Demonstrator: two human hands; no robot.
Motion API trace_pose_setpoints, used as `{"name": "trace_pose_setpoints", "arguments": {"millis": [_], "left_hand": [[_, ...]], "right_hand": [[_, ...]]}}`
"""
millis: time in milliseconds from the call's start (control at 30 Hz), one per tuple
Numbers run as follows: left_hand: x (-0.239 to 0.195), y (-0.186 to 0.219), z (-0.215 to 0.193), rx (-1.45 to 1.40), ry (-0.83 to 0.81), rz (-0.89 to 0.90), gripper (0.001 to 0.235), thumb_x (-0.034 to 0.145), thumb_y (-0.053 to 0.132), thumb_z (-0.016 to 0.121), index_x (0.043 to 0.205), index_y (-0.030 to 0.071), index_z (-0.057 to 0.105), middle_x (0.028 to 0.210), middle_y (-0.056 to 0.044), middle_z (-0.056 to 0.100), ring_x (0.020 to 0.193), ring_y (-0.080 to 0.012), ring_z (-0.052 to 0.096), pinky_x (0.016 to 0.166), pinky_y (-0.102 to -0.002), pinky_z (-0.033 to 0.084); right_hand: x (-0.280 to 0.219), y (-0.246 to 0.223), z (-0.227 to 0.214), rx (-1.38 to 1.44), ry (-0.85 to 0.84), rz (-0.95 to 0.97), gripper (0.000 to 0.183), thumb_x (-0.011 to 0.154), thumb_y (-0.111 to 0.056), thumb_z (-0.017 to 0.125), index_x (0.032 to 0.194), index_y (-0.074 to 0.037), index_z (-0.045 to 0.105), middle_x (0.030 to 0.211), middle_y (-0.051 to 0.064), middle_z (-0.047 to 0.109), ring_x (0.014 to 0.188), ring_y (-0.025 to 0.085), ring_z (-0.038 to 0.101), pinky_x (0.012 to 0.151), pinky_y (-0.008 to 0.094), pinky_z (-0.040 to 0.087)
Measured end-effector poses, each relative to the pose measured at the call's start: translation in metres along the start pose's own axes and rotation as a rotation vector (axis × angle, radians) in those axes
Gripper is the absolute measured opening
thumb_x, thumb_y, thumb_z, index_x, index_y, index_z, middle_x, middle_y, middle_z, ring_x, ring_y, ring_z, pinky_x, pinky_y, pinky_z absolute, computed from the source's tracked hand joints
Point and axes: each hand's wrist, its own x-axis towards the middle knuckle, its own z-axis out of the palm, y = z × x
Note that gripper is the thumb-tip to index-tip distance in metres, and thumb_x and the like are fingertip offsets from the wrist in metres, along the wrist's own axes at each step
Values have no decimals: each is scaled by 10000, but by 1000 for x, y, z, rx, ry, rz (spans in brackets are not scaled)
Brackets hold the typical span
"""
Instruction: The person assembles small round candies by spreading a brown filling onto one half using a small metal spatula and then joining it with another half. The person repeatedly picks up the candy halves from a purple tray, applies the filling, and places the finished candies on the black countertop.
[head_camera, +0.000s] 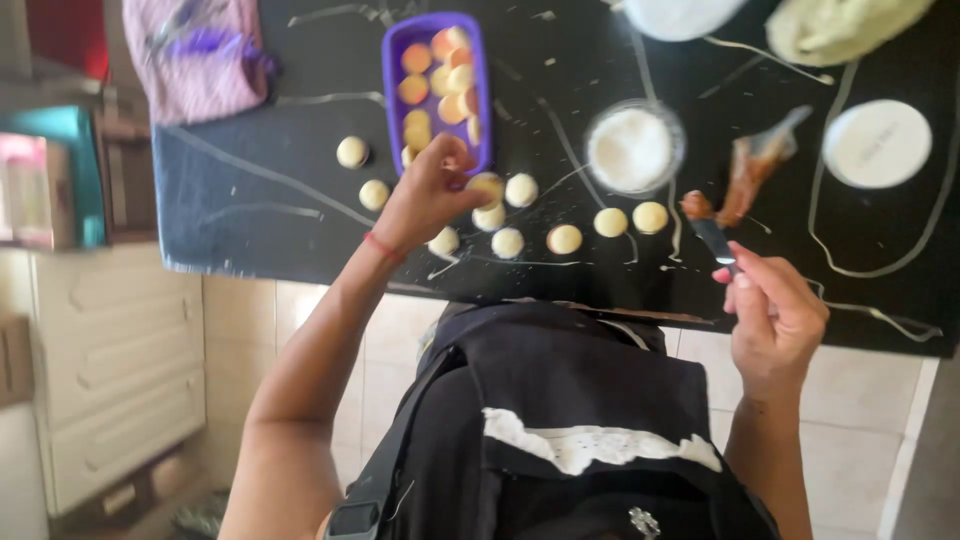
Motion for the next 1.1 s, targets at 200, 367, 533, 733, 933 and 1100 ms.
{"name": "trace_pose_setpoints", "arguments": {"millis": [200,367,533,733,933,1100], "left_hand": [[-116,-64,-37,79,329,-307,393,824,204,920,986,176,562,945,34,688,765,-80,583,679,-285,496],[-114,-142,-23,15,281,-368,410,798,163,928,992,183,567,913,30,655,759,-76,609,674,-281,499],[-109,-177,-16,206,242,-154,428,774,175,897,1024,140,551,1025,-44,563,840,-201,618,813,-363,514],[-98,-159,-47,557,255,-123,585,808,265,945,1225,140,555,1206,-106,611,979,-410,681,876,-540,496],[-84,-148,-79,648,423,-119,257,984,382,783,1034,180,631,1026,5,708,945,-297,689,828,-484,449],[-58,-194,-92,491,474,-394,647,934,706,696,1270,154,707,1202,-72,713,1114,-327,687,960,-525,507]], "right_hand": [[20,-5,19,14,-139,-68,287,1174,171,527,1413,158,684,988,245,657,798,275,652,789,341,578],[42,-24,35,-34,-238,-158,271,1181,175,529,1392,152,699,952,223,664,827,273,680,777,338,583],[42,-38,50,-50,-267,-161,270,1181,179,530,1387,148,702,1002,246,677,827,266,682,764,334,573],[29,-46,59,-77,-229,-127,258,1185,167,529,1379,166,699,950,226,650,863,291,699,818,360,611],[19,-56,68,-68,-154,-97,246,1170,182,537,1359,196,695,1000,285,677,781,275,630,743,350,528],[11,-57,71,-69,-166,-34,287,1162,169,523,1397,160,688,1012,253,688,780,230,626,710,293,539]]}}
